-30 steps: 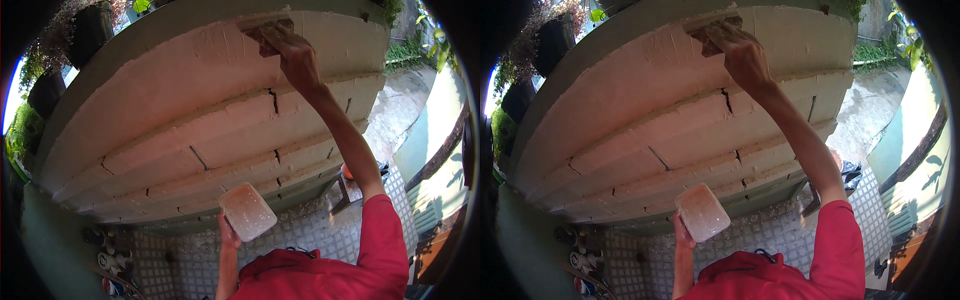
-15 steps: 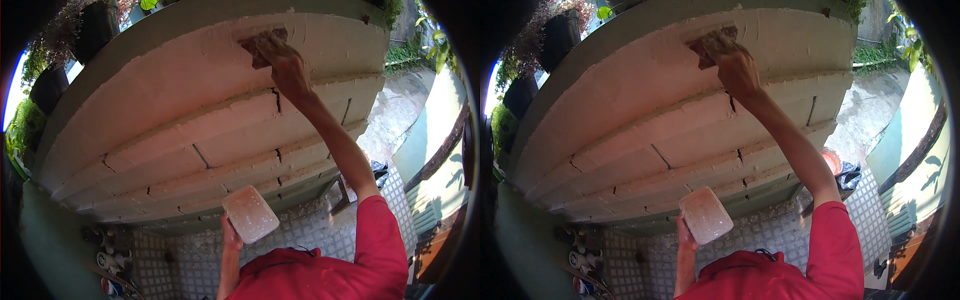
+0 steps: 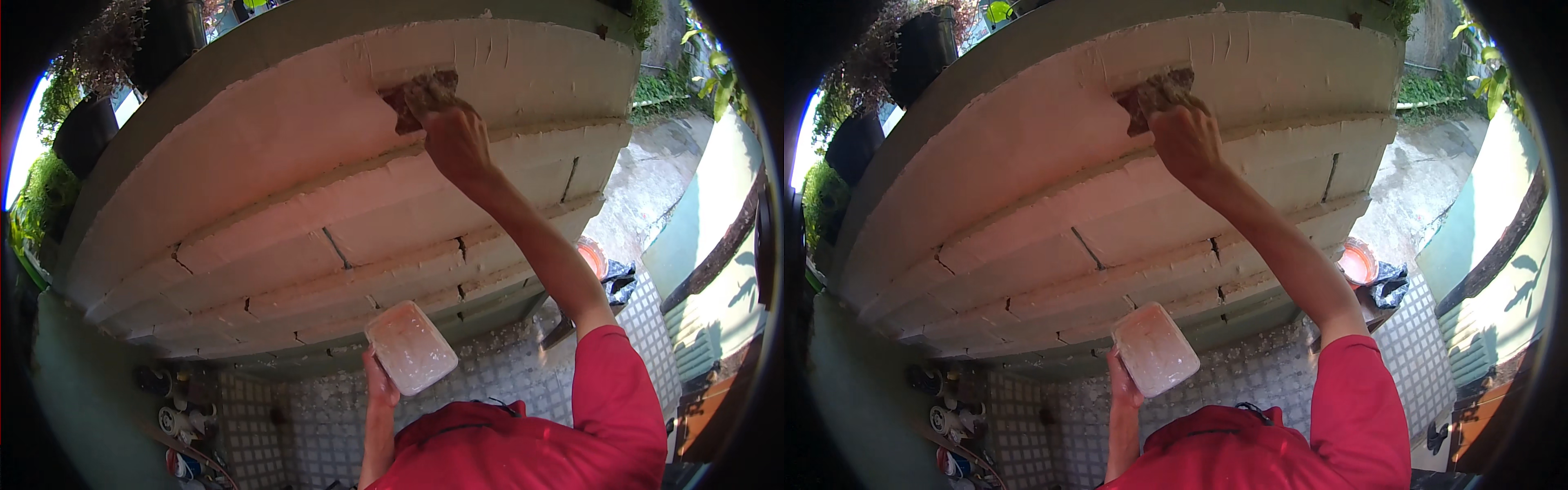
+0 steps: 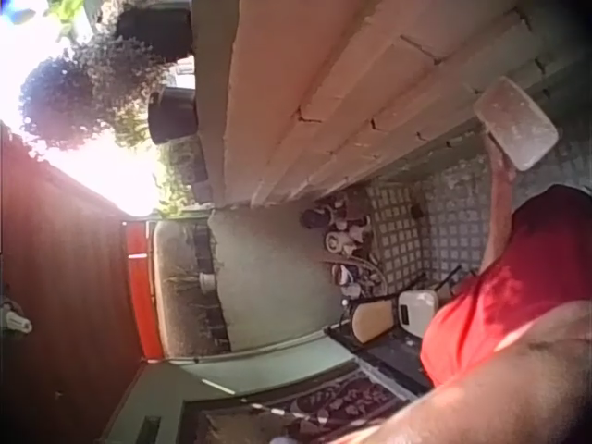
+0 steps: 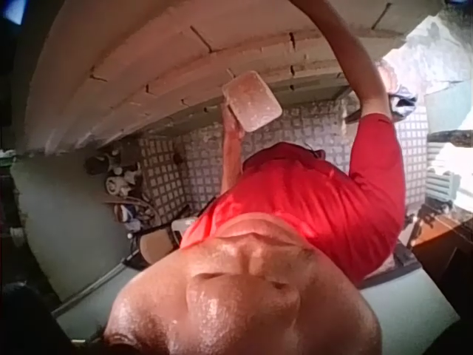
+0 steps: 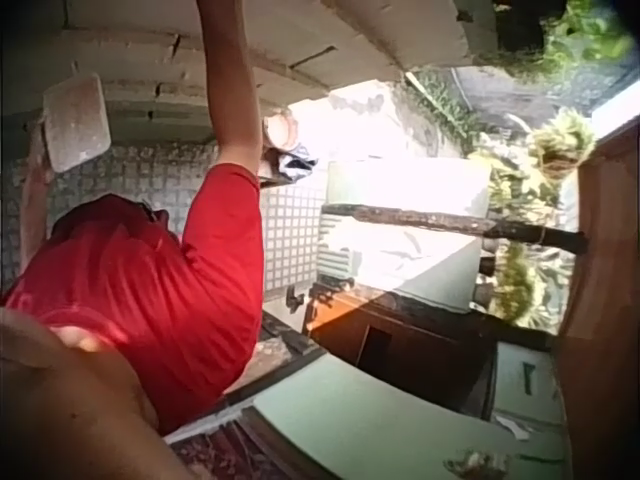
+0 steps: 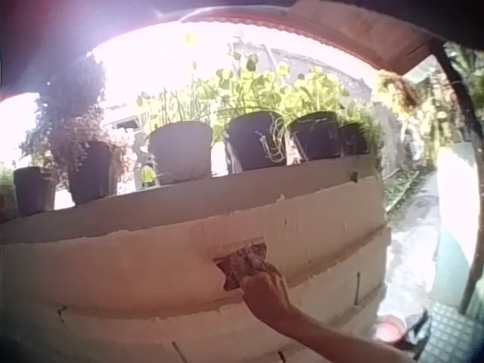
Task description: Apply plaster or wall compound to a brick wall using a scraper.
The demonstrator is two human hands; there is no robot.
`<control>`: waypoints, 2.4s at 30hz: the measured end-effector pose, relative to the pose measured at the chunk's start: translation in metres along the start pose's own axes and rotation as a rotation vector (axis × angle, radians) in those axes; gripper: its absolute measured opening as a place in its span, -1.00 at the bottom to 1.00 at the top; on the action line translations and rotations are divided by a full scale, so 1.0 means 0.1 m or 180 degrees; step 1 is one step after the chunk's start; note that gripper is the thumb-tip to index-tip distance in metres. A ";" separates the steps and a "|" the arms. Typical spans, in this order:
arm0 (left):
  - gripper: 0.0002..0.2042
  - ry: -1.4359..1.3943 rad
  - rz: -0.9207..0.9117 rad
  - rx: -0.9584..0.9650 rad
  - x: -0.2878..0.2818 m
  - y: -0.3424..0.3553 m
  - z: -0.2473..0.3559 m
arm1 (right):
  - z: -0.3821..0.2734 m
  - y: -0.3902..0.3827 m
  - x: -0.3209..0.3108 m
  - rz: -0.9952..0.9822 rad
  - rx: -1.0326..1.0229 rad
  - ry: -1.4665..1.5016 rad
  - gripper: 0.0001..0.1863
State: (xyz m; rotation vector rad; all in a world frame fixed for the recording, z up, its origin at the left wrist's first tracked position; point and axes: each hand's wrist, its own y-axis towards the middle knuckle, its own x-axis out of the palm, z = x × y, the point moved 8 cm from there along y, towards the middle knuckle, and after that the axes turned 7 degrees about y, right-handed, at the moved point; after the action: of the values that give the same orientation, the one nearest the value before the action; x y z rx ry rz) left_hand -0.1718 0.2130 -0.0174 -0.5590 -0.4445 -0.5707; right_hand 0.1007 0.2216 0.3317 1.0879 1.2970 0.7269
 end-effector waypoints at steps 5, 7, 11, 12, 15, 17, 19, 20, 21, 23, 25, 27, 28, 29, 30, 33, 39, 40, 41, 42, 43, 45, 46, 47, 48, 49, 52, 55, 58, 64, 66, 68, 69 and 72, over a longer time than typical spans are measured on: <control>-0.43 -0.0018 0.0139 0.0103 -0.25 -0.08 0.03 | -0.34 -0.29 -0.14 -0.0716 0.0079 0.0304 -0.44; -0.44 -0.0132 0.0049 0.0033 -0.33 -0.03 -0.03 | -0.37 0.00 -0.29 -0.0584 0.0234 0.0281 -0.50; -0.44 -0.0020 0.0109 0.0065 -0.22 -0.07 0.01 | -0.43 0.47 -0.32 0.0204 -0.0143 0.0442 -0.56; -0.44 -0.0032 0.0083 0.0039 -0.20 -0.08 0.00 | -0.41 0.47 -0.19 -0.0074 -0.0034 0.0254 -0.57; -0.44 -0.0106 0.0032 0.0045 -0.28 -0.08 0.01 | -0.50 0.10 0.03 -0.0080 -0.0218 0.0044 -0.91; -0.44 -0.0180 0.0019 0.0046 -0.35 -0.14 -0.01 | -0.60 -0.26 0.15 -0.0589 -0.0162 0.0076 -0.92; -0.45 -0.0122 0.0114 0.0132 -0.37 -0.18 0.04 | -0.66 -0.28 -0.02 -0.0228 -0.0274 0.0227 -0.92; -0.45 -0.0129 0.0123 0.0152 -0.38 -0.18 0.06 | -0.70 -0.25 -0.16 0.0147 -0.0377 0.0350 -0.92; -0.45 -0.0093 0.0112 0.0162 -0.40 -0.19 0.09 | -0.71 -0.12 -0.18 0.0154 -0.0388 0.0373 -0.92; -0.45 -0.0046 0.0084 0.0113 -0.41 -0.26 0.05 | -0.61 0.25 -0.29 0.0079 -0.0189 0.0272 -0.86; -0.45 -0.0088 0.0153 0.0042 -0.40 -0.25 0.02 | -0.43 0.43 -0.19 0.0106 -0.0147 0.0194 -0.83; -0.45 -0.0081 0.0141 0.0081 -0.37 -0.25 0.02 | -0.31 0.33 -0.04 0.0137 -0.0101 0.0116 -0.79; -0.45 -0.0079 0.0145 0.0118 -0.36 -0.25 0.04 | -0.27 0.11 0.11 0.0041 -0.0189 0.0071 -0.78; -0.45 -0.0074 0.0145 0.0114 -0.36 -0.27 0.05 | -0.28 -0.07 0.17 -0.0064 -0.0276 0.0038 -0.77; -0.45 -0.0074 0.0190 0.0143 -0.39 -0.29 0.08 | -0.33 -0.21 0.12 -0.0069 -0.0275 0.0055 -0.77; -0.45 -0.0058 0.0208 0.0155 -0.48 -0.29 0.09 | -0.40 -0.33 0.01 -0.0848 -0.0196 0.0167 -0.46; -0.47 0.0025 -0.0001 0.0042 -0.38 -0.22 0.02 | 0.32 0.27 -0.55 0.0514 -0.0226 0.0299 -0.54; -0.47 0.0004 0.0034 0.0033 -0.37 -0.19 0.00 | 0.37 0.17 -0.49 0.0459 -0.0238 0.0278 -0.51; -0.47 0.0017 0.0033 0.0037 -0.35 -0.18 0.01 | 0.38 0.05 -0.39 0.0396 -0.0250 0.0292 -0.49; -0.47 0.0024 0.0044 0.0025 -0.32 -0.18 0.01 | 0.39 -0.13 -0.33 0.0406 -0.0239 0.0287 -0.49; -0.47 0.0030 0.0045 0.0002 -0.29 -0.18 0.01 | 0.37 -0.35 -0.25 0.0155 -0.0221 0.0260 -0.49; -0.46 0.0091 0.0034 -0.0030 -0.30 -0.18 0.01 | 0.25 -0.53 -0.28 -0.0118 -0.0176 0.0266 -0.49; -0.46 0.0132 0.0013 -0.0039 -0.30 -0.18 0.01 | 0.22 -0.47 -0.33 -0.0546 0.0115 0.0650 -0.53; -0.46 0.0153 -0.0002 -0.0062 -0.27 -0.18 -0.01 | 0.24 -0.46 -0.36 -0.0965 0.0428 0.0999 -0.57; -0.46 0.0173 0.0047 -0.0026 -0.27 -0.20 0.00 | 0.31 -0.41 -0.39 -0.0964 0.0453 0.0987 -0.57; -0.46 0.0207 0.0056 0.0007 -0.22 -0.20 0.00 | 0.51 -0.27 -0.53 -0.0601 0.0490 0.0945 -0.60; -0.47 0.0095 0.0093 -0.0018 -0.16 -0.20 -0.02 | 0.99 0.00 -0.89 0.0388 0.0760 0.0818 -0.64; -0.48 0.0097 0.0072 0.0011 -0.18 -0.22 -0.04 | 1.15 -0.02 -1.02 0.1238 0.1073 0.0659 -0.64; -0.48 0.0070 0.0109 0.0019 -0.25 -0.24 -0.07 | 1.00 0.01 -0.82 0.1191 0.1374 0.0622 -0.62; -0.50 -0.0044 0.0110 -0.0002 -0.34 -0.24 -0.01 | -0.36 0.20 -0.17 0.0354 0.0917 0.0842 -0.57; -0.50 0.0012 0.0089 -0.0030 -0.28 -0.24 0.05 | -0.61 0.16 -0.09 0.0108 0.0821 0.0818 -0.58; -0.51 0.0050 0.0101 -0.0004 -0.31 -0.24 0.09 | -0.78 0.19 -0.11 0.0278 0.0574 0.1355 -0.63; -0.51 0.0034 0.0084 0.0030 -0.34 -0.23 0.09 | -0.67 0.17 -0.17 0.0233 0.0780 0.1261 -0.65; -0.51 0.0018 0.0127 0.0062 -0.39 -0.25 0.14 | 0.01 0.14 -0.66 0.0696 0.1428 0.1109 -0.59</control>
State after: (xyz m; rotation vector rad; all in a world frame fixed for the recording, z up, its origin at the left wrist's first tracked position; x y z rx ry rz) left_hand -0.2196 0.2186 -0.0188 -0.5463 -0.4321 -0.5293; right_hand 0.0917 0.1663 0.3699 1.5297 1.7082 0.8360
